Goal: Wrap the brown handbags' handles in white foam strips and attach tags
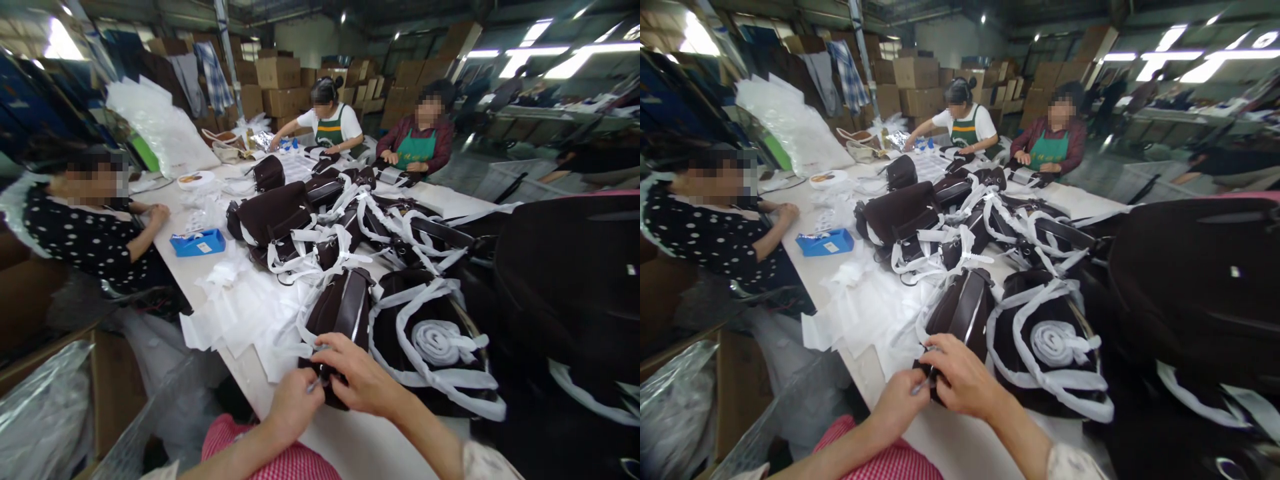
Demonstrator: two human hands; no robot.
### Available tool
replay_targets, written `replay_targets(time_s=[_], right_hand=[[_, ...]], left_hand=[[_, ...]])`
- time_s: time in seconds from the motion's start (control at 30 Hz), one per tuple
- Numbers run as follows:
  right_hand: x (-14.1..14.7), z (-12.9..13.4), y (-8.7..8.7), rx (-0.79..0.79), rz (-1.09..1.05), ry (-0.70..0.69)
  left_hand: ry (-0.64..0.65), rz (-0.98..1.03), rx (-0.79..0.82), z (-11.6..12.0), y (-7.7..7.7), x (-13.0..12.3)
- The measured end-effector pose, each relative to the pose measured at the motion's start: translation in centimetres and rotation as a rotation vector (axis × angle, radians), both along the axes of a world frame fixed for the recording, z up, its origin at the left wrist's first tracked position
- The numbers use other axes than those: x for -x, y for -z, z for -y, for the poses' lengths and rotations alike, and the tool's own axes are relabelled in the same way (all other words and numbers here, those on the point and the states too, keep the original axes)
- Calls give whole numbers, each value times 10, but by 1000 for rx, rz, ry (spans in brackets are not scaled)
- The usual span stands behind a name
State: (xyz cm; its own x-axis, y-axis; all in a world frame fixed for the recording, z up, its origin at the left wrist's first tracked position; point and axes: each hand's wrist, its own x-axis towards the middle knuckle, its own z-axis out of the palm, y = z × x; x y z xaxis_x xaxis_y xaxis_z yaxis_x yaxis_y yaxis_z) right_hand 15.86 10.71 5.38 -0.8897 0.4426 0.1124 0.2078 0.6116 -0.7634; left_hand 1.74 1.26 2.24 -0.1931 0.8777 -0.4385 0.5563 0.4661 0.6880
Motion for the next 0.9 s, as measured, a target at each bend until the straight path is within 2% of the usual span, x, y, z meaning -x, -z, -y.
replay_targets(time_s=[0.07, 0.17, 0.23, 0.3, 0.4, 0.5, 0.63, 0.7, 0.77, 0.9], right_hand=[[-4, 22, -3, 199, -9, 283], [-8, 58, 13, 826, 57, 579], [-7, 77, 29, 1171, -23, 715], [-2, 89, 42, 1315, -187, 867], [7, 95, 48, 1384, -316, 1024], [16, 95, 43, 1382, -330, 1122], [27, 96, 39, 1362, -369, 1230], [32, 99, 41, 1334, -420, 1266], [35, 101, 45, 1267, -480, 1266], [35, 105, 56, 1175, -514, 1191]], left_hand=[[-70, 166, 86, -2, -2, 1], [-152, 338, 201, -4, -3, 0], [-131, 340, 175, -3, -3, -1], [-56, 269, 119, -2, -2, -1], [42, 171, 46, -1, -1, -2], [98, 139, -5, 0, 0, 0], [128, 140, -45, -1, -1, 2], [110, 202, -49, -1, -3, 2], [35, 351, 37, -1, -5, 2], [-189, 691, 361, 1, -7, 4]])
